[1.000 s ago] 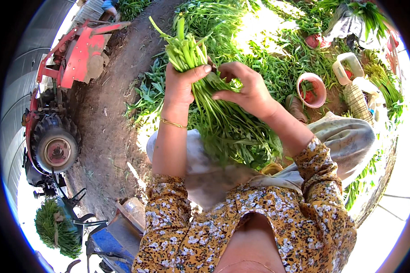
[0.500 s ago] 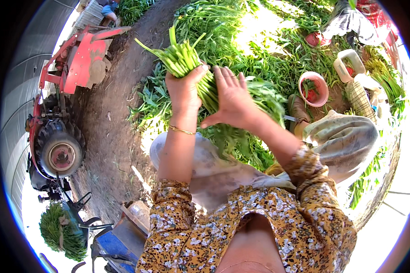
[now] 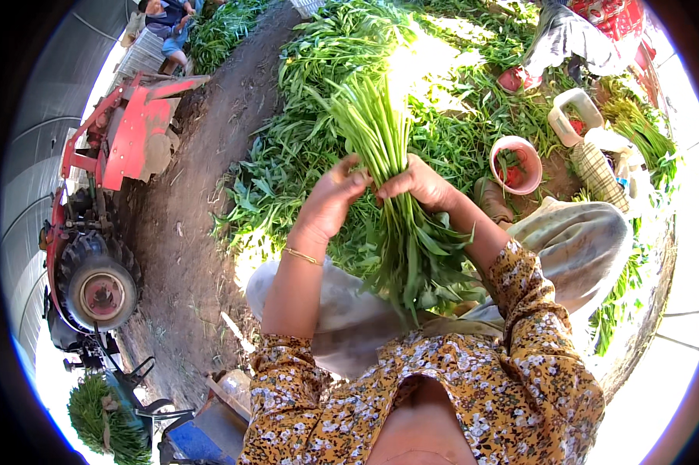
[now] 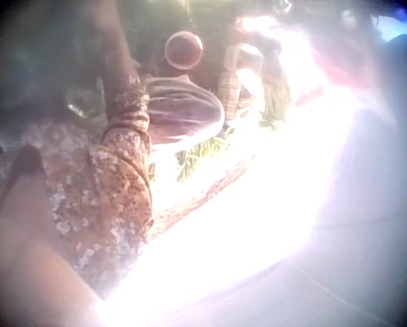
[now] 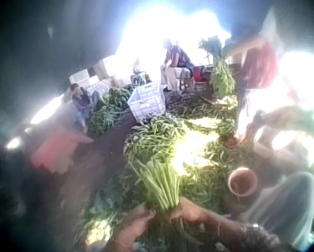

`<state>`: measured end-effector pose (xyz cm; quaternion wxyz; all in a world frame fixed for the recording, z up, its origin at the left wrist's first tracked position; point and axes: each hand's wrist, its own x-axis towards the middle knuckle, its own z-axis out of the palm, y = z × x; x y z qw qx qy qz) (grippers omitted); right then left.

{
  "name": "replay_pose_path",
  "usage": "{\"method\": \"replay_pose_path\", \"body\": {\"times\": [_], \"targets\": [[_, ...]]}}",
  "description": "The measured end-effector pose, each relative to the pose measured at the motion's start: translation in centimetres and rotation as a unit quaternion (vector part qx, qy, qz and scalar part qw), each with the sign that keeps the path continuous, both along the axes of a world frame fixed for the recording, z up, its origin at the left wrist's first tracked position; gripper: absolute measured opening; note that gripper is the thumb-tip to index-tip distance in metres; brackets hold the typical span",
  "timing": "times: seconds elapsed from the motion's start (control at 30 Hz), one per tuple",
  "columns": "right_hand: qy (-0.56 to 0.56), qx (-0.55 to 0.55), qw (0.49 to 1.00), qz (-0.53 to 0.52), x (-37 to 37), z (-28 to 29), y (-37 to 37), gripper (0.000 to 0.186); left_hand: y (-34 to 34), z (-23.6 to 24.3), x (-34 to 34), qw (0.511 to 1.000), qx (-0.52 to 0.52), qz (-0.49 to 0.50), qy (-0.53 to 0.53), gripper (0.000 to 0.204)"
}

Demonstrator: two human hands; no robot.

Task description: The person gathers leafy green vegetables from a large pile on the ground, aligns the stems, and ties them into bundles using rubber bands. The person then places the finished bundles aside.

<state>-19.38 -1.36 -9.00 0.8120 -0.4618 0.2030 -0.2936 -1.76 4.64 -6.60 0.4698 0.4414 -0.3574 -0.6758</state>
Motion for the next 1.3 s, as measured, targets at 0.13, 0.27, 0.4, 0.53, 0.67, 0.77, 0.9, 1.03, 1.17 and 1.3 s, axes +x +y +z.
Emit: {"method": "replay_pose_path", "body": {"times": [0.13, 0.27, 0.4, 0.53, 0.67, 0.77, 0.9, 1.03, 1.17, 1.3], "targets": [[-0.07, 0.03, 0.99, 0.119, 0.2, 0.9, 1.0, 0.05, -0.8, 0.7, -0.6, 0.994, -0.016, -0.083, 0.07, 0.081], [-0.075, 0.098, 0.964, 0.234, 0.8, 1.1, 1.9, 0.051, -1.1, 1.6, -1.3, 0.982, -0.1, -0.059, 0.146, 0.105], [-0.06, 0.231, 0.919, 0.315, 1.0, 0.2, 1.5, 0.054, -0.7, 2.3, -1.8, 0.983, -0.11, -0.026, 0.148, 0.093], [0.055, -0.03, 0.97, 0.236, 1.3, 0.9, 0.3, 0.072, -1.0, 1.3, -1.1, 0.969, -0.133, 0.035, 0.203, 0.077], [0.143, -0.189, 0.971, 0.017, -0.5, 1.8, -1.0, 0.097, -1.2, 1.1, 0.2, 0.968, -0.149, 0.121, 0.161, 0.061], [0.055, -0.128, 0.984, -0.113, -0.6, 4.2, -0.3, 0.066, -0.9, 1.5, -0.3, 0.964, -0.133, 0.17, 0.153, 0.051], [-0.002, -0.293, 0.932, -0.215, 1.6, 4.2, -0.8, 0.019, -0.9, 2.1, -1.2, 0.969, -0.127, 0.178, 0.115, 0.05], [-0.021, -0.275, 0.931, -0.239, 4.0, 3.6, -1.5, 0.01, -0.6, 1.9, -1.0, 0.979, -0.118, 0.134, 0.094, 0.053], [0.107, -0.272, 0.917, -0.271, 5.1, 1.0, -2.8, 0.057, -0.9, 2.1, -1.8, 0.976, -0.102, 0.168, 0.098, 0.043], [-0.039, 0.033, 0.988, -0.145, 3.8, 2.4, -2.9, 0.085, -1.4, 0.7, -0.6, 0.971, -0.087, 0.213, 0.06, 0.042]]}}
